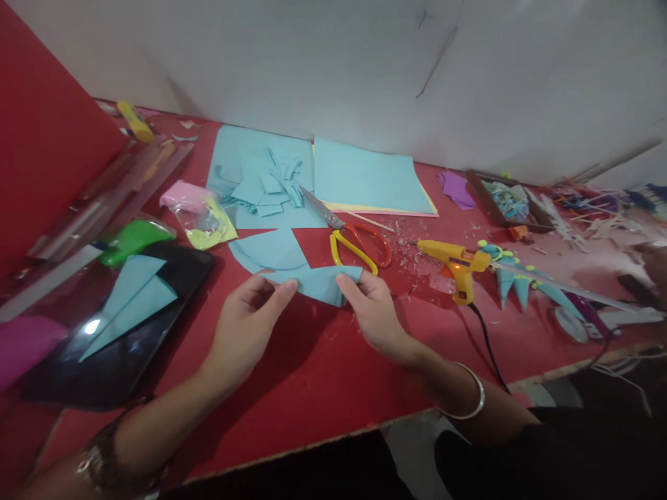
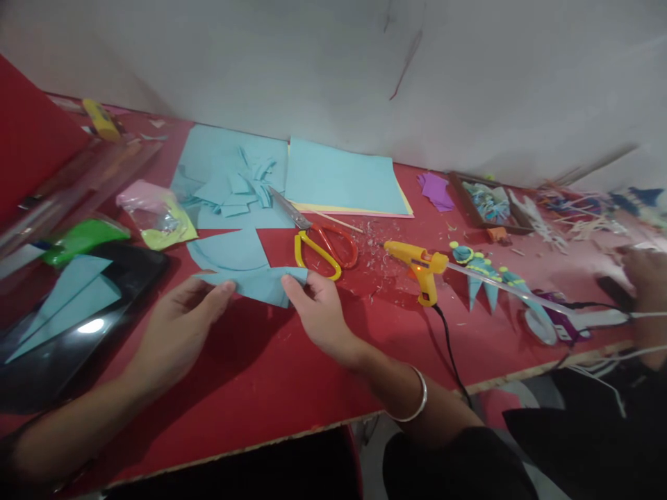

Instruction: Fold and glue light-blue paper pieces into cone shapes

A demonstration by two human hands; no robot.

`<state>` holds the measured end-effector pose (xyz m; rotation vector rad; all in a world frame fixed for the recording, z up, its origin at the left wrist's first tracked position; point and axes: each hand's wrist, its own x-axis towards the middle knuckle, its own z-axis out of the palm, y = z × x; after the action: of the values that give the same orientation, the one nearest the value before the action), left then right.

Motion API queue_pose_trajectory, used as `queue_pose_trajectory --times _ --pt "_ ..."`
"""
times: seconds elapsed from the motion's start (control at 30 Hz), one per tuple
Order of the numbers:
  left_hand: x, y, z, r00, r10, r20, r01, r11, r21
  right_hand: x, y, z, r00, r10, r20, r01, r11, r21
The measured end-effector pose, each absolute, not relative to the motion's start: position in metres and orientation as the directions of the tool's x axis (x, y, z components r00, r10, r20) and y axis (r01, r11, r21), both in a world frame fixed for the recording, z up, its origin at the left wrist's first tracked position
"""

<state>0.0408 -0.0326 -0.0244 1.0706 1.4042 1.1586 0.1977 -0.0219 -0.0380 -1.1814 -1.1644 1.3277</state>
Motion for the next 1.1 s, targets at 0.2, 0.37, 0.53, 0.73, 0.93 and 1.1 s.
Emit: queue_pose_trajectory --times 0.2,0.37,0.53,0.73,0.93,1.1 --pt "0.036 -0.03 -0.025 -0.178 0.981 -0.077 0.01 0.08 0.997 0.199 -0.024 -0.032 -0.203 0.979 -0.015 0.081 0.002 -0.997" --pt "0.036 -0.028 -0.027 -0.174 0.981 -0.084 -0.037 0.079 0.996 0.198 -0.025 -0.03 -0.276 0.961 -0.017 0.13 0.02 -0.991" --pt "0.033 -0.024 -0.032 -0.197 0.978 -0.063 -0.079 0.048 0.996 0.199 -0.026 -0.029 -0.302 0.952 -0.046 0.15 0.0 -0.989" --pt "0.03 -0.02 -0.033 -0.212 0.976 -0.044 -0.1 0.023 0.995 0.199 -0.026 -0.03 -0.307 0.951 -0.029 0.16 0.021 -0.987" --pt "0.03 -0.02 -0.031 -0.223 0.974 -0.043 -0.12 0.017 0.993 0.199 -0.026 -0.029 -0.301 0.953 -0.022 0.172 0.032 -0.985" --pt "0.028 -0.019 -0.03 -0.212 0.976 -0.053 -0.168 0.017 0.986 0.2 -0.026 -0.03 -0.308 0.951 -0.023 0.173 0.032 -0.984"
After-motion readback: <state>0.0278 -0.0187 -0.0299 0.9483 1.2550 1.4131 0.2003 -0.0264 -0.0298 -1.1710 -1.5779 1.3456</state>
